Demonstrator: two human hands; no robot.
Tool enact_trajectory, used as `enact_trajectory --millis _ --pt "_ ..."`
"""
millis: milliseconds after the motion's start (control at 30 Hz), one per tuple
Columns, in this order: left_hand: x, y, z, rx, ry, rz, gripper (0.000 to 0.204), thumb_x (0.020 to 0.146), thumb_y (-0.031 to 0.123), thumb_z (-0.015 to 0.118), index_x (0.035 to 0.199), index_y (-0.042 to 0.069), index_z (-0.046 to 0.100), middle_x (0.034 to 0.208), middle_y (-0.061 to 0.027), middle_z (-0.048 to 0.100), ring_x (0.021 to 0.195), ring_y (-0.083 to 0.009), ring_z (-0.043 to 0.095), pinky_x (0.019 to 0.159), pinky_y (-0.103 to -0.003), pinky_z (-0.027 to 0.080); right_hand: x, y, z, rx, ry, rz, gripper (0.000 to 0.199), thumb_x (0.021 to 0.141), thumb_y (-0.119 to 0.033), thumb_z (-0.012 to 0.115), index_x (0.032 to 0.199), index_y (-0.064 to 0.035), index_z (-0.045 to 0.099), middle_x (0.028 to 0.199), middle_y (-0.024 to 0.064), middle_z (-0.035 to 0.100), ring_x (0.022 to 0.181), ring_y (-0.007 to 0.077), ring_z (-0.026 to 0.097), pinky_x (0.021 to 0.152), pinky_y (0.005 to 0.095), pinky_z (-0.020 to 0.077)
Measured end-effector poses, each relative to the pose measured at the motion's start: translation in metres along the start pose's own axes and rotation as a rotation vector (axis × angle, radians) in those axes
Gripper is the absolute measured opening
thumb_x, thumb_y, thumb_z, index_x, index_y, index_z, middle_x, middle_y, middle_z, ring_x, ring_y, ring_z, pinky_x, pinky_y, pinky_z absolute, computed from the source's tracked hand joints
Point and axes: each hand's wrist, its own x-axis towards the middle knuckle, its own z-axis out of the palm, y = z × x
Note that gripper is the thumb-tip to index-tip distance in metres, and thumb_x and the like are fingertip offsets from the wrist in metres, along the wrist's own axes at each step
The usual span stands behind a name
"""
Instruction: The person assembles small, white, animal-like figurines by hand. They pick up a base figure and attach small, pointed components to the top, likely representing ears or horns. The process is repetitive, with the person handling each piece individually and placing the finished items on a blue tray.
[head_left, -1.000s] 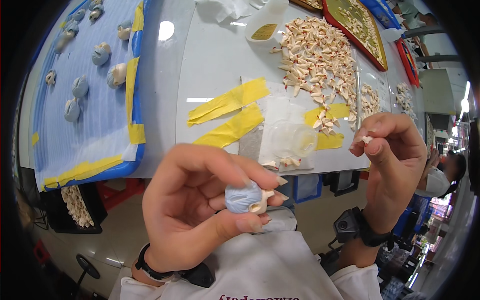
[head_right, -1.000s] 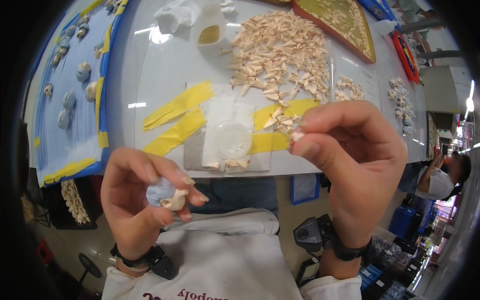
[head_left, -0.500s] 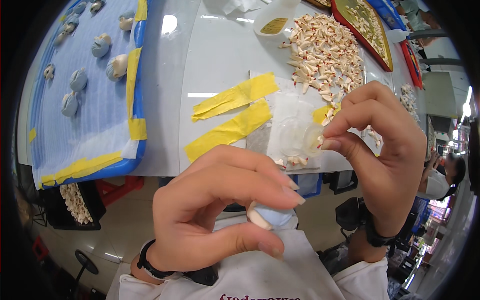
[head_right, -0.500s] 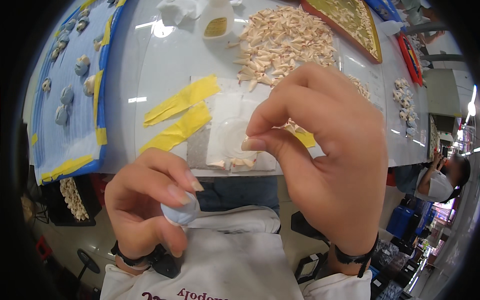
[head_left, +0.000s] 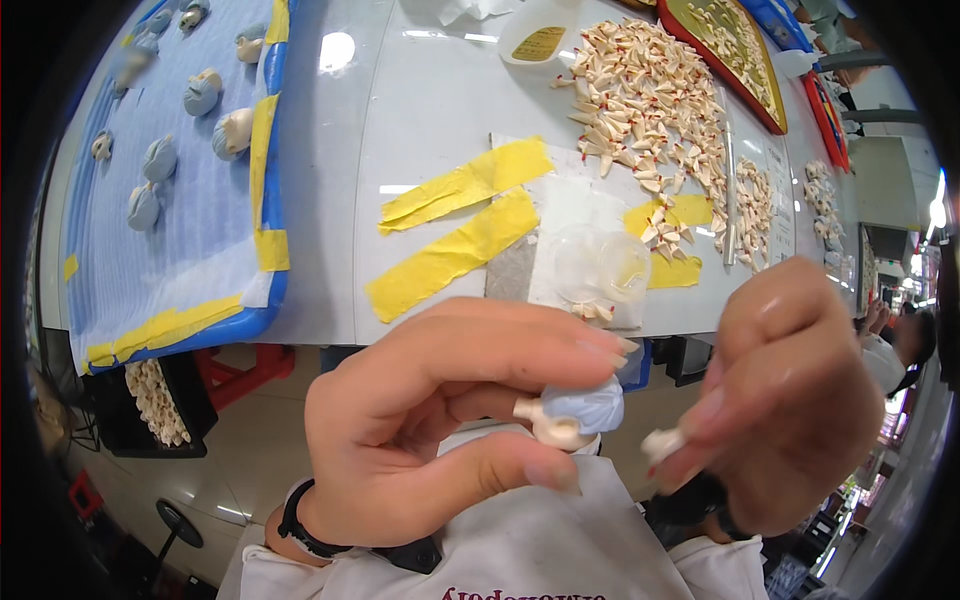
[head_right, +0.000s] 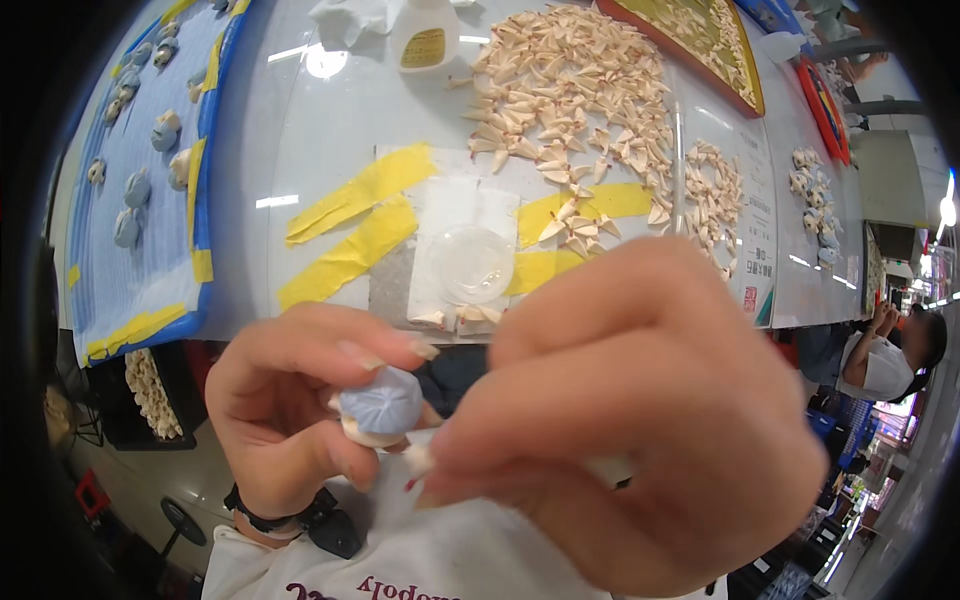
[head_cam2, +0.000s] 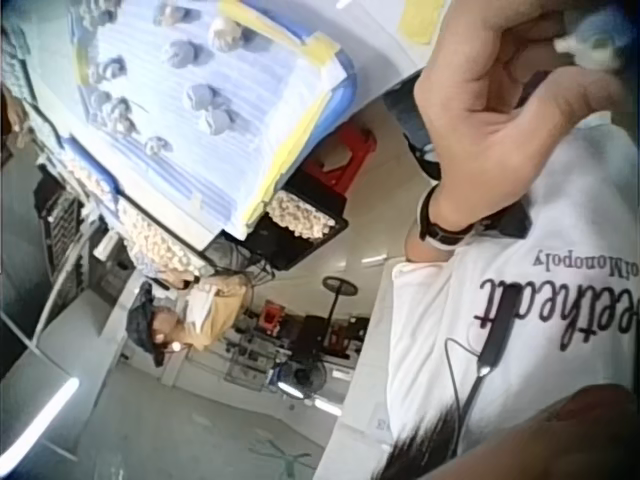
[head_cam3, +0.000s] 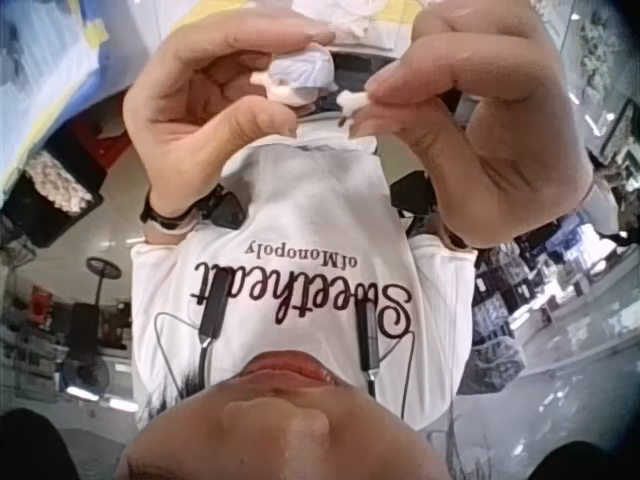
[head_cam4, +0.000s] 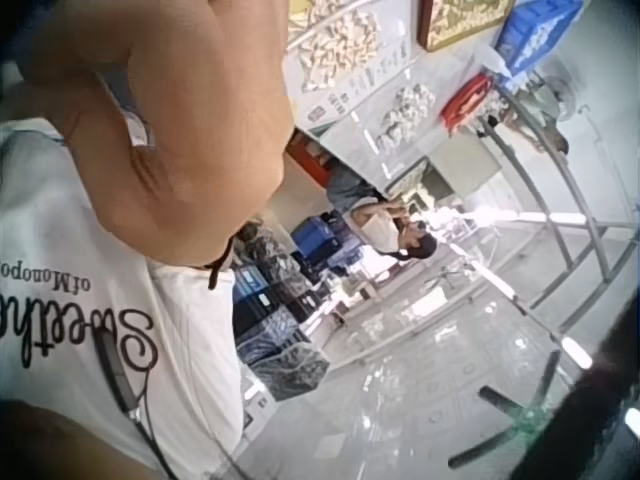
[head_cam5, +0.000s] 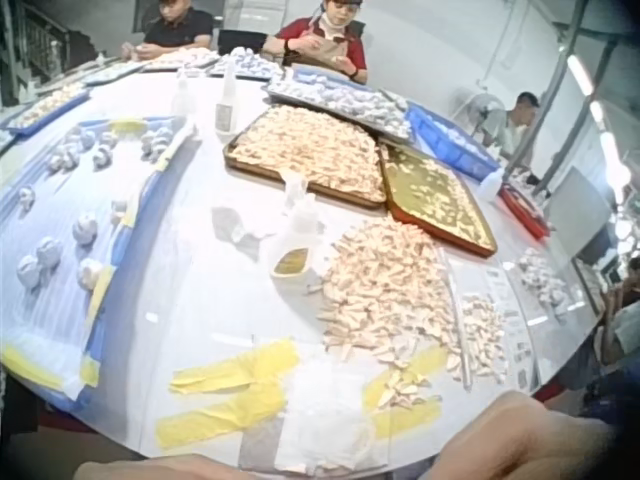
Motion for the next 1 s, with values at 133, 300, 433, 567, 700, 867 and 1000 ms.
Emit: enact_trajectory --millis 133,300,433,567,700,867,1000 --pt "0.003 -0.002 -0.005 0.225 -0.074 0.139 0.033 0.066 0.012 0.074 0.090 -0.003 0.057 0.096 -0.0208 0.054 0.087 -0.0219 0.055 0.074 -0.028 0.045 -0.013 0.011 0.010 0.036 0.006 -0.069 0.024 0.061 -0.012 0.077 0.071 -0.0118 0.055 0.070 0.0028 0.046 0.061 0.0111 0.043 0.054 0.0214 0.0326" --pt "0.001 0.004 -0.006 0.576 -0.154 0.312 0.029 0.063 0.004 0.074 0.087 -0.003 0.059 0.092 -0.0177 0.053 0.080 -0.0206 0.055 0.069 -0.026 0.044 -0.014 -0.001 0.030 -0.020 0.159 -0.053 0.022 0.063 -0.001 0.071 0.073 -0.0102 0.054 0.067 0.0025 0.046 0.060 0.0124 0.042 0.053 0.0227 0.0335" --pt "-0.004 0.002 0.005 0.749 -0.054 0.433 0.027 0.062 -0.003 0.072 0.086 -0.002 0.060 0.090 -0.0161 0.052 0.072 -0.0200 0.056 0.061 -0.024 0.045 0.003 -0.017 0.007 -0.318 -0.152 -0.124 0.022 0.063 0.006 0.066 0.073 -0.0089 0.054 0.068 0.0035 0.048 0.059 0.0142 0.043 0.052 0.0237 0.0342" --pt "-0.008 -0.001 0.011 0.845 0.011 0.500 0.029 0.061 -0.002 0.073 0.087 0.000 0.060 0.088 -0.0156 0.052 0.070 -0.0192 0.057 0.056 -0.024 0.045 -0.005 0.007 0.021 -0.154 0.002 -0.250 0.023 0.059 0.010 0.063 0.072 -0.0079 0.055 0.068 0.0052 0.051 0.058 0.0158 0.045 0.052 0.0245 0.0351" --pt "-0.006 -0.002 0.008 0.888 -0.011 0.449 0.033 0.059 0.008 0.077 0.087 0.000 0.060 0.088 -0.0147 0.052 0.069 -0.0179 0.055 0.058 -0.024 0.044 -0.005 0.016 0.023 0.018 0.107 -0.245 0.024 0.056 0.012 0.061 0.071 -0.0054 0.055 0.066 0.0060 0.052 0.057 0.0168 0.046 0.052 0.0253 0.0359" --pt "-0.002 0.003 -0.007 0.830 0.004 0.346 0.042 0.061 0.016 0.077 0.094 -0.001 0.057 0.091 -0.0126 0.050 0.077 -0.0161 0.051 0.065 -0.023 0.043 -0.010 0.040 -0.021 -0.043 0.324 0.042 0.011 0.064 0.007 0.058 0.072 0.0005 0.054 0.070 0.0057 0.051 0.069 0.0131 0.048 0.062 0.0233 0.0378" --pt "-0.007 0.000 -0.012 0.597 0.092 0.218 0.042 0.063 0.001 0.074 0.100 -0.004 0.055 0.100 -0.0133 0.046 0.089 -0.0166 0.051 0.067 -0.021 0.045 -0.003 0.084 -0.052 -0.207 0.358 0.263 0.010 0.066 0.001 0.060 0.076 0.0016 0.057 0.072 0.0039 0.057 0.065 0.0106 0.051 0.063 0.0220 0.0404"
